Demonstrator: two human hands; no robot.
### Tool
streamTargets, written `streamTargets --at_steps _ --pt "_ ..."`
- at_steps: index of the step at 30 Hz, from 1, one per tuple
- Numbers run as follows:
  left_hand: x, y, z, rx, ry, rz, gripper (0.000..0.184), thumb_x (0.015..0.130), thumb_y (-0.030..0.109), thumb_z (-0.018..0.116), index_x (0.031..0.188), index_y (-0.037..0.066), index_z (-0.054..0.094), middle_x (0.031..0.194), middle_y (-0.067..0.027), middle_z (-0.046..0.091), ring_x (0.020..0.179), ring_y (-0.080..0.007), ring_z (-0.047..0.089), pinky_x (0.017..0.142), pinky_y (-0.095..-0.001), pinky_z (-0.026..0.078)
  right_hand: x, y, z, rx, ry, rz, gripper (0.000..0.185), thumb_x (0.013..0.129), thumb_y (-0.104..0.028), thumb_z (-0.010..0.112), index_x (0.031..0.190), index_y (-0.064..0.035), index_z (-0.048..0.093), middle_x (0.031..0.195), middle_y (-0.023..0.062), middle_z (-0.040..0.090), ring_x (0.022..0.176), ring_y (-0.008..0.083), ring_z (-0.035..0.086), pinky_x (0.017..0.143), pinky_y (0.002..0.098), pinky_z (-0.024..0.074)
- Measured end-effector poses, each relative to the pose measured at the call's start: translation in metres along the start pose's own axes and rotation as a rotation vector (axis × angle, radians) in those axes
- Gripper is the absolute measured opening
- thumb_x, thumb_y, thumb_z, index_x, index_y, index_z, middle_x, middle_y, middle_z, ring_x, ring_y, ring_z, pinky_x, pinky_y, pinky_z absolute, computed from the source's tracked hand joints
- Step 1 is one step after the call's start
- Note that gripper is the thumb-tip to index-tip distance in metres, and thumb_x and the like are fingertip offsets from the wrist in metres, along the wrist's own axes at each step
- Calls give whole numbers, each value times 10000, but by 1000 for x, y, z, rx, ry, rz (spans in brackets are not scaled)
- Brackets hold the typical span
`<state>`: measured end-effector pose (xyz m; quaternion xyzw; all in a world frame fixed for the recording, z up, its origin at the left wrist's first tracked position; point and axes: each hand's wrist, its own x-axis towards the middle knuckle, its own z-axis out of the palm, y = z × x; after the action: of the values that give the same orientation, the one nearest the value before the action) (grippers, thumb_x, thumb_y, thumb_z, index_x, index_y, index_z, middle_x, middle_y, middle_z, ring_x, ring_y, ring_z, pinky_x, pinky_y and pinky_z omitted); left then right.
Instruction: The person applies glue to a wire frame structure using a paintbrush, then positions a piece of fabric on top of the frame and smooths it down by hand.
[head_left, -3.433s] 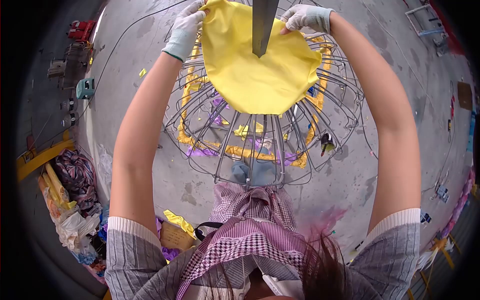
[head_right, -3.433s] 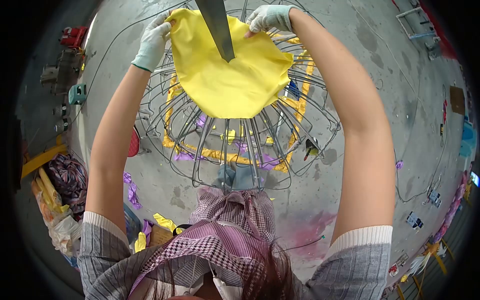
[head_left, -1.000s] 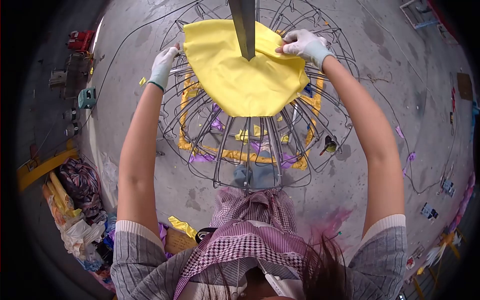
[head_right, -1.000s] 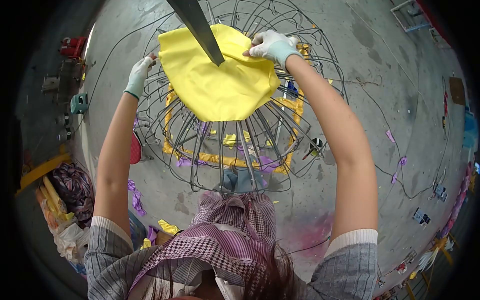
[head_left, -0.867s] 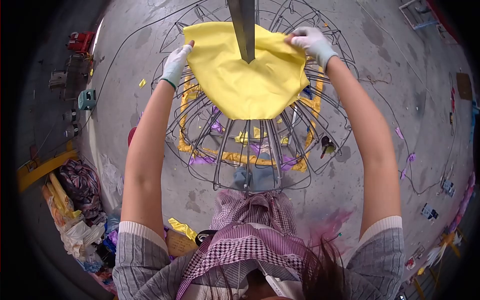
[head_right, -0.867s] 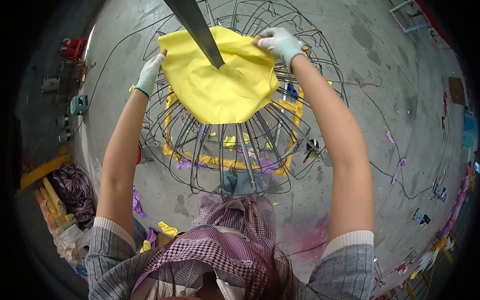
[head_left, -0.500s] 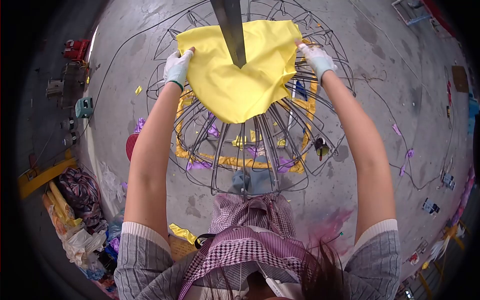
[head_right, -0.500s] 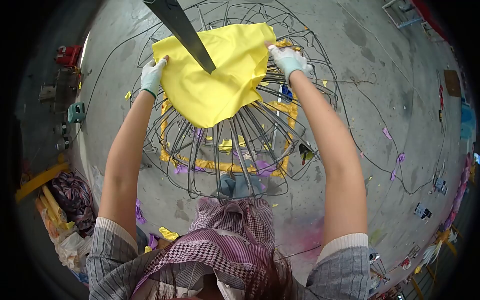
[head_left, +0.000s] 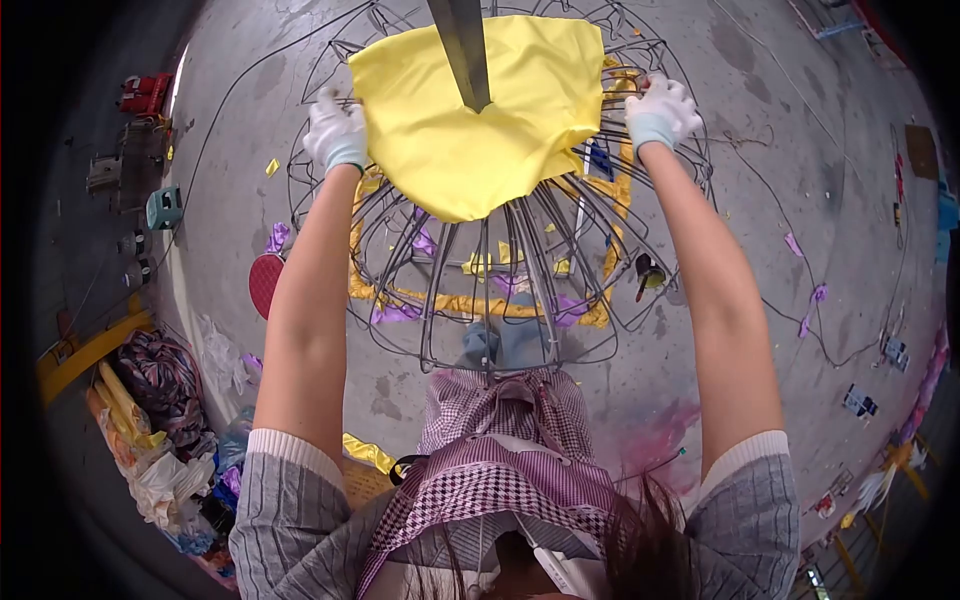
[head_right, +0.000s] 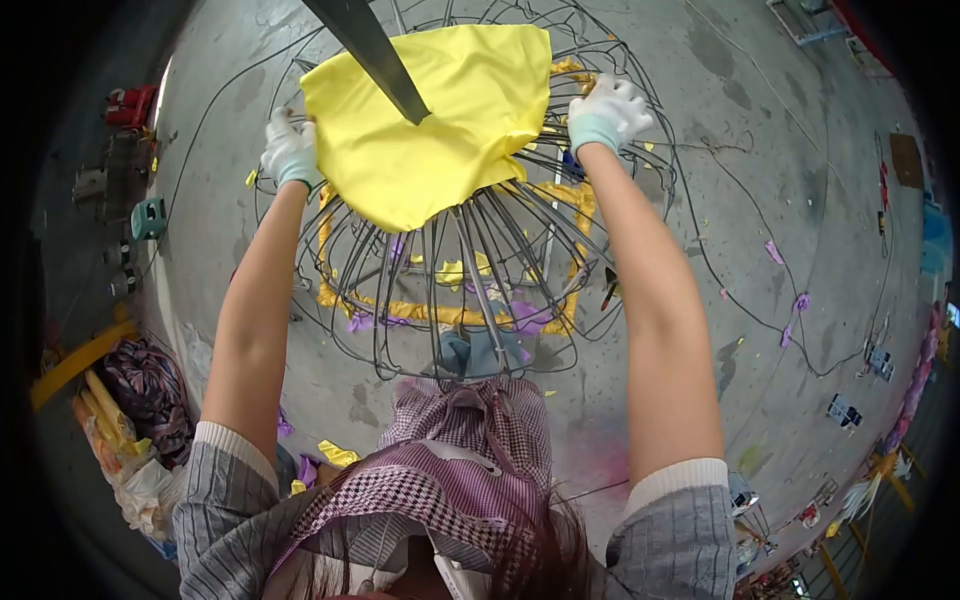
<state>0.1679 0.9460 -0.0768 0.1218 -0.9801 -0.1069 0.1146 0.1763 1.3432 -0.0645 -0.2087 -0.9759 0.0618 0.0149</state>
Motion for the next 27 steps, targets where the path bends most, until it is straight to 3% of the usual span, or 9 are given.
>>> streamTargets --at_steps 2,4,5,7,9,12,15,17,27 --pt "-7 -8 -25 -30 170 -496 407 814 363 561 1149 142 493 1079 -109 585 908 -306 603 747 -407 454 -9 11 5 37 346 -100 386 736 -417 637 1053 -198 626 1112 5 606 965 244 554 791 412 395" --pt "-24 -33 -34 -183 376 -375 473 732 338 648 1107 88 503 1096 -133 554 991 -286 550 823 -405 439 -43 13 -14 387 403 -475 402 671 -305 683 1044 -197 579 1097 -34 584 935 197 539 814 374 370" --pt "-42 -27 -46 -180 375 -379 473 732 338 648 1107 88 503 1096 -133 554 991 -286 550 823 -405 439 -64 10 -27 387 399 -478 402 671 -305 683 1044 -197 579 1097 -34 584 935 197 539 814 374 370" --pt "-96 -2 -64 -323 297 245 495 648 288 703 1061 80 528 1091 -125 549 1024 -272 514 929 -434 384 -107 -3 -43 440 245 -977 404 655 -308 682 1026 -187 581 1111 -44 570 999 170 521 893 367 347" --pt "-143 33 -68 -293 212 518 483 616 263 711 1029 69 552 1071 -112 552 1008 -277 511 1005 -454 311 -133 -16 -29 430 232 -1048 427 621 -291 682 1024 -196 578 1119 -47 567 1050 164 500 962 382 297" --pt "-176 59 -48 -328 119 610 470 607 294 713 1022 120 579 1118 -78 513 1038 -264 476 1048 -516 236 -143 -38 -23 315 299 -950 361 643 -250 669 991 -178 605 1130 -56 574 1028 185 507 964 389 297" --pt "-172 74 -52 -278 141 592 418 612 299 699 989 154 592 1126 -44 500 1035 -267 461 1068 -531 204 -140 -35 -27 283 371 -982 323 626 -219 659 944 -180 618 1091 -95 604 1058 159 505 996 388 271" --pt "-165 72 -58 -170 140 641 278 672 267 671 920 160 609 1053 6 565 1033 -227 495 1088 -540 189 -140 -31 -28 264 329 -1090 199 701 -212 606 896 -175 617 1068 -73 628 1107 126 523 1030 392 254" --pt "-153 45 -56 -196 205 962 52 775 193 601 822 182 619 853 104 672 895 -84 624 1119 -497 200 -133 -21 -15 228 172 -1376 188 831 -180 501 981 -137 606 1136 -44 628 1122 120 554 1086 416 288"
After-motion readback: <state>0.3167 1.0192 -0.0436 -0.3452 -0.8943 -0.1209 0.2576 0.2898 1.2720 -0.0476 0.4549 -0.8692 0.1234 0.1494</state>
